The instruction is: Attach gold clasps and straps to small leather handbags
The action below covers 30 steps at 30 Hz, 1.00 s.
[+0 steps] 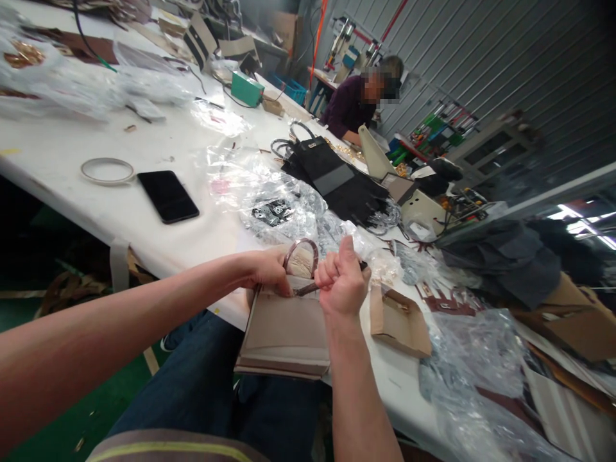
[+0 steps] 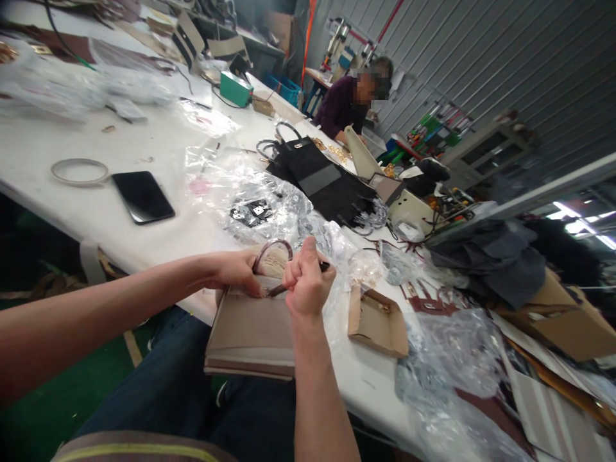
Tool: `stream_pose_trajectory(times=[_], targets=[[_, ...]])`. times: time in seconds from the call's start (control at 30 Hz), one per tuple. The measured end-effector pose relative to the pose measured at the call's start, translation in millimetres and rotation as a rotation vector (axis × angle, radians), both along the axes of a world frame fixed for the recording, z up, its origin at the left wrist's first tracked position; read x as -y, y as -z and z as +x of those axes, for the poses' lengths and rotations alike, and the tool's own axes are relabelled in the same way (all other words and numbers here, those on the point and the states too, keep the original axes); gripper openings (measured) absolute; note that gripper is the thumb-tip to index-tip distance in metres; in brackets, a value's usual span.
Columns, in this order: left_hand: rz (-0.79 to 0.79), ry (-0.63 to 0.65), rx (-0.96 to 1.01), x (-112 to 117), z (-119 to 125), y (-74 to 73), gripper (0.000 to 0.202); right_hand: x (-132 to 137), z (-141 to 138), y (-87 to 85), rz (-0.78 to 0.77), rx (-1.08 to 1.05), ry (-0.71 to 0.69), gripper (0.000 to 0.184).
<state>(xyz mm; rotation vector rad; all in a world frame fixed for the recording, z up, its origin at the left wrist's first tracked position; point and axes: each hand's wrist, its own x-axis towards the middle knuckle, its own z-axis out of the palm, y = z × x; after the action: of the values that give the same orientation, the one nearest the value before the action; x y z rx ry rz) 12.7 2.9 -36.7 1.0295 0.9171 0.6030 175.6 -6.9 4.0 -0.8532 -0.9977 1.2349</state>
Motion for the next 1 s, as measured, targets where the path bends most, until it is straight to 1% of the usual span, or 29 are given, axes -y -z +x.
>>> stream_pose_trajectory(times=[0.07, 0.17, 0.27, 0.37, 0.47, 0.63, 0.73, 0.8, 0.87, 0.93, 1.0], targets=[[-0.04, 0.045, 0.023, -1, -1, 1.6, 0.044, 12, 2, 6.3, 0.066, -0.012, 0.012, 0.079], [-0.086, 0.052, 0.023, -3, -1, 1.9, 0.041, 23, 8, 18.0, 0.157, -0.053, 0.032, 0.079], [-0.131, 0.06, -0.013, -4, -1, -0.6, 0.042, 23, 13, 24.5, 0.165, -0.091, 0.068, 0.079], [-0.174, 0.08, -0.02, -5, -1, -2.2, 0.043, 18, 16, 20.5, 0.127, -0.084, 0.043, 0.08], [-0.16, 0.069, -0.004, -4, -1, -0.8, 0.043, 19, 16, 11.7, 0.11, -0.083, 0.026, 0.079], [-0.142, 0.073, -0.031, -3, -1, -0.1, 0.041, 34, 3, 5.6, 0.13, -0.079, 0.037, 0.076], [-0.148, 0.068, -0.015, -3, -2, -3.3, 0.045, 35, -6, 5.3, 0.115, -0.089, 0.056, 0.076], [-0.137, 0.077, 0.015, -3, -4, -4.0, 0.046, 26, -9, 4.5, 0.074, -0.08, 0.068, 0.076], [-0.113, 0.095, 0.056, -3, -6, -2.0, 0.045, 10, -14, 3.4, -0.008, -0.048, 0.081, 0.076], [-0.105, 0.123, 0.085, -3, -7, 2.3, 0.044, -12, -21, 2.3, -0.156, 0.005, 0.084, 0.076], [-0.113, 0.131, 0.084, -4, -7, 6.8, 0.047, -33, -28, 0.9, -0.338, 0.067, 0.045, 0.075]])
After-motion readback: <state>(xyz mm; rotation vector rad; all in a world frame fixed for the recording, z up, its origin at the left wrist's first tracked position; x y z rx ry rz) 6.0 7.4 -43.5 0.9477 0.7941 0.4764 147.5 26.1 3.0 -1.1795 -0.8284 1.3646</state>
